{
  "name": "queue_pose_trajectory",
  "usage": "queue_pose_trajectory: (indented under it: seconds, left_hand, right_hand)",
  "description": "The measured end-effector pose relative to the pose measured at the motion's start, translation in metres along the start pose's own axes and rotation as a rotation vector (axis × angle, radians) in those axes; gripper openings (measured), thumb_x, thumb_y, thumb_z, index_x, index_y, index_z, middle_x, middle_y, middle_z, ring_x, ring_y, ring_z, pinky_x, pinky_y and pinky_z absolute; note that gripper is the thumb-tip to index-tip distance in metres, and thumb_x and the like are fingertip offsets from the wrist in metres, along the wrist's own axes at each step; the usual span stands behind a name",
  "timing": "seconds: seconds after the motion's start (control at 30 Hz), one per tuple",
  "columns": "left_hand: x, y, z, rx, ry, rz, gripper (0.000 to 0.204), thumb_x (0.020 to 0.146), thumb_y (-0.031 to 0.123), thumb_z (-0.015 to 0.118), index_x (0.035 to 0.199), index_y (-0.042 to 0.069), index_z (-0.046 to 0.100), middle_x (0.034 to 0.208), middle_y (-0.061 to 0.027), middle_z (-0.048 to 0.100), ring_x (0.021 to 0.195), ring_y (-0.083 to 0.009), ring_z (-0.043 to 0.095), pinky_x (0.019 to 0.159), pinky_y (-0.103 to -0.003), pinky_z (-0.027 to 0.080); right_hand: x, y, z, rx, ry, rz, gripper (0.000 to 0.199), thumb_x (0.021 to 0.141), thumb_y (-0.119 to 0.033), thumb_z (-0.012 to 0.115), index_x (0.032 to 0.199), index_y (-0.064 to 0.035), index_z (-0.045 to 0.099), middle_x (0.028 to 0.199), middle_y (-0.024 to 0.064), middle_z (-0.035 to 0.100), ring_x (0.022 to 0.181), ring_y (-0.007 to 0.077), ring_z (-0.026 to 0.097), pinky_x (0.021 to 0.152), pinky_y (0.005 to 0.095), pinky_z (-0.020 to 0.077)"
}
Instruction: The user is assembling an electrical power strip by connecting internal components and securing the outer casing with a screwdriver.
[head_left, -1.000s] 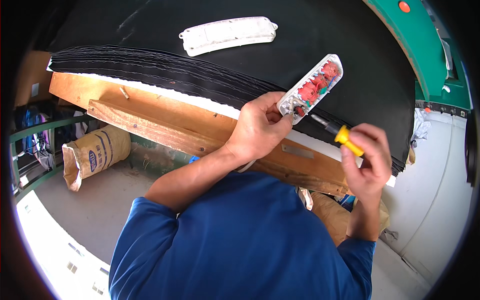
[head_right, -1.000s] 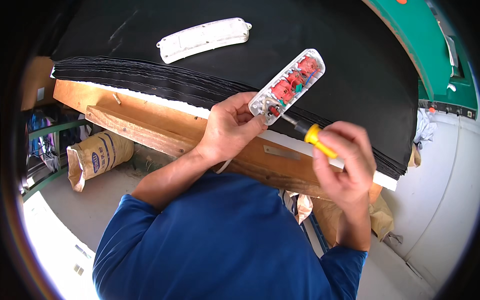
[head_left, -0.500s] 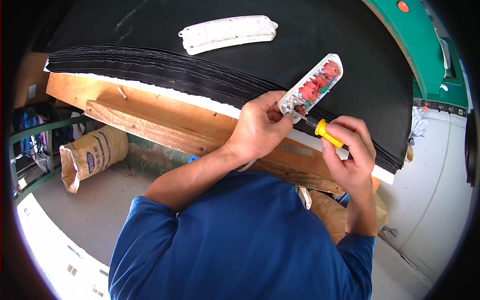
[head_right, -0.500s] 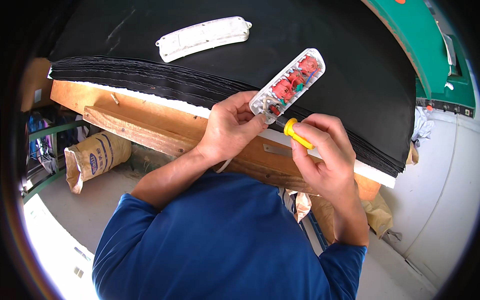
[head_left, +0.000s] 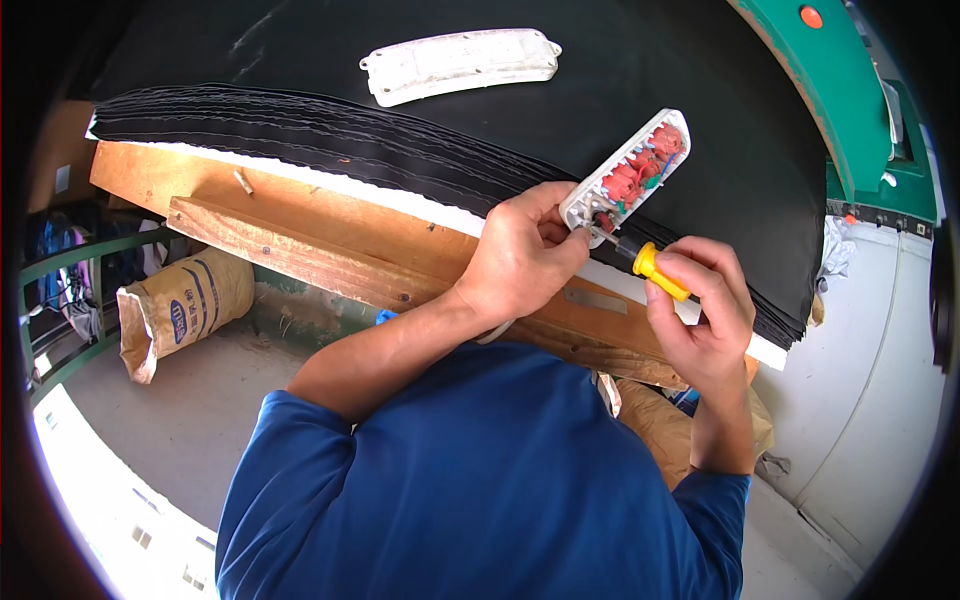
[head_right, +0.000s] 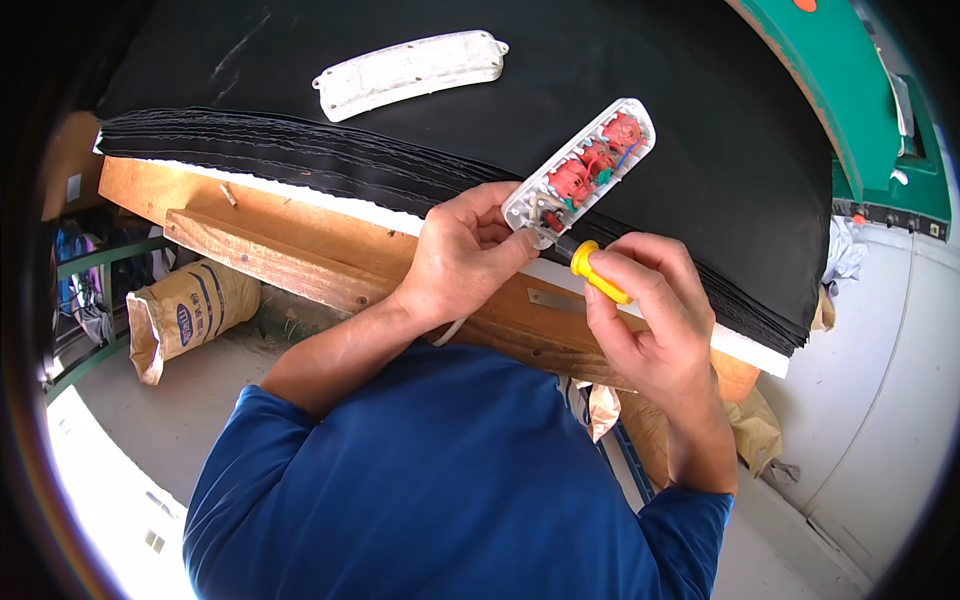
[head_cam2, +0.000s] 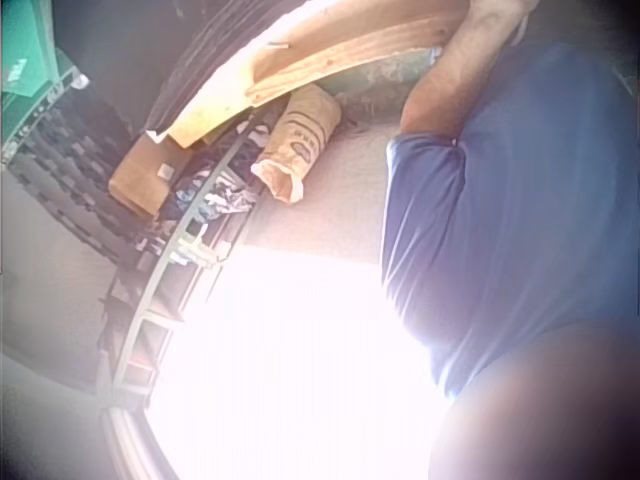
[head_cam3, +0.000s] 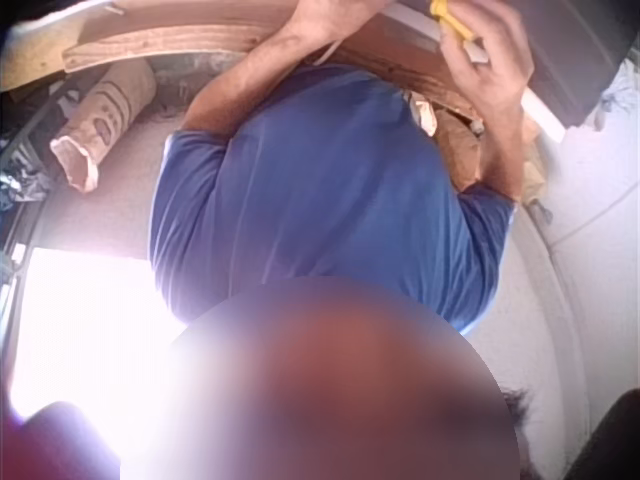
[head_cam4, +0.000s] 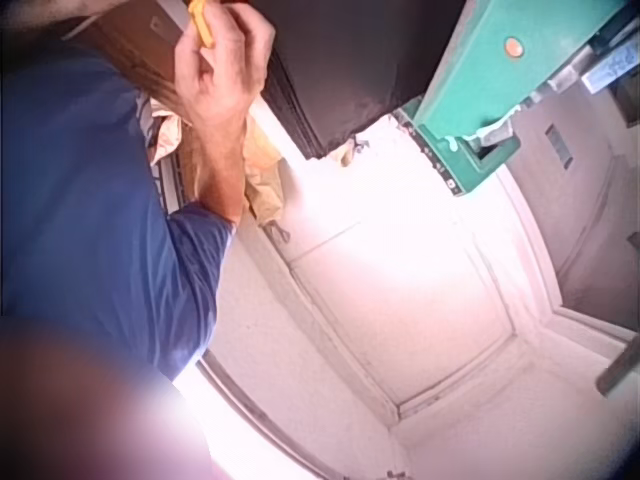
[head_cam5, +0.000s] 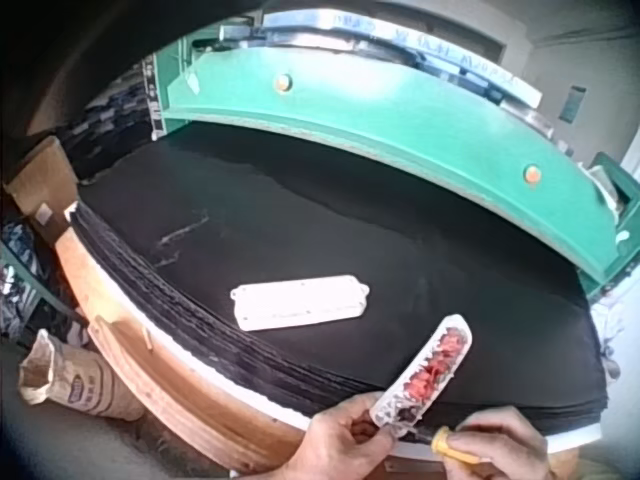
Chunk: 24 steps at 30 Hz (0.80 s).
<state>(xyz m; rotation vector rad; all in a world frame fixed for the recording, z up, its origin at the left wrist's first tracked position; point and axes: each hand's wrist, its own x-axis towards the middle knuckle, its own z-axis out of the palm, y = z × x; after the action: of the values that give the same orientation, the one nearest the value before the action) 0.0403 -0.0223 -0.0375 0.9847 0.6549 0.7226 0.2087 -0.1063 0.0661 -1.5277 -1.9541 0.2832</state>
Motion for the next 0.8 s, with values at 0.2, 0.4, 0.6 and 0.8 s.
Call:
queue_pose_trajectory:
  seconds: [0.2,0.4,0.6,0.8]
  left_hand:
    - [0.0,0.0,0.002,0.002,-0.001,0.001,0.035,0.092,-0.007,0.063,0.127,-0.006,0.058,0.107,-0.0082,0.07,0.096,-0.0092,0.066,0.085,-0.024,0.055]
    - [0.001,-0.012,0.006,0.018,0.083,0.162,0.027,0.09,-0.005,0.06,0.117,-0.004,0.064,0.088,-0.0042,0.069,0.076,-0.0038,0.062,0.066,-0.023,0.053]
    - [-0.002,-0.013,0.009,0.05,0.108,0.2,0.029,0.09,-0.005,0.06,0.118,-0.003,0.063,0.087,-0.008,0.07,0.075,-0.0075,0.065,0.067,-0.026,0.055]
    - [-0.006,-0.008,0.009,0.135,0.022,0.11,0.039,0.092,-0.009,0.058,0.131,-0.005,0.056,0.103,-0.0074,0.07,0.091,-0.007,0.066,0.078,-0.024,0.056]
  right_hand:
    - [0.002,-0.001,-0.001,-0.004,-0.018,-0.016,0.036,0.078,0.012,0.075,0.11,-0.0016,0.068,0.106,0.0136,0.064,0.085,0.0208,0.068,0.069,0.0289,0.0566]
    - [0.015,-0.011,-0.008,-0.054,-0.15,-0.076,0.036,0.079,0.011,0.074,0.112,-0.0021,0.068,0.107,0.0142,0.064,0.08,0.0224,0.067,0.065,0.0309,0.0555]
    - [0.009,-0.012,0.007,-0.145,-0.107,-0.008,0.026,0.085,0.0,0.074,0.109,0.0008,0.066,0.091,0.0136,0.068,0.07,0.0248,0.069,0.058,0.0333,0.0551]
    - [0.008,-0.023,0.009,-0.232,-0.01,-0.051,0.026,0.089,-0.008,0.074,0.108,0.0029,0.062,0.08,0.0151,0.069,0.06,0.0266,0.068,0.053,0.033,0.0529]
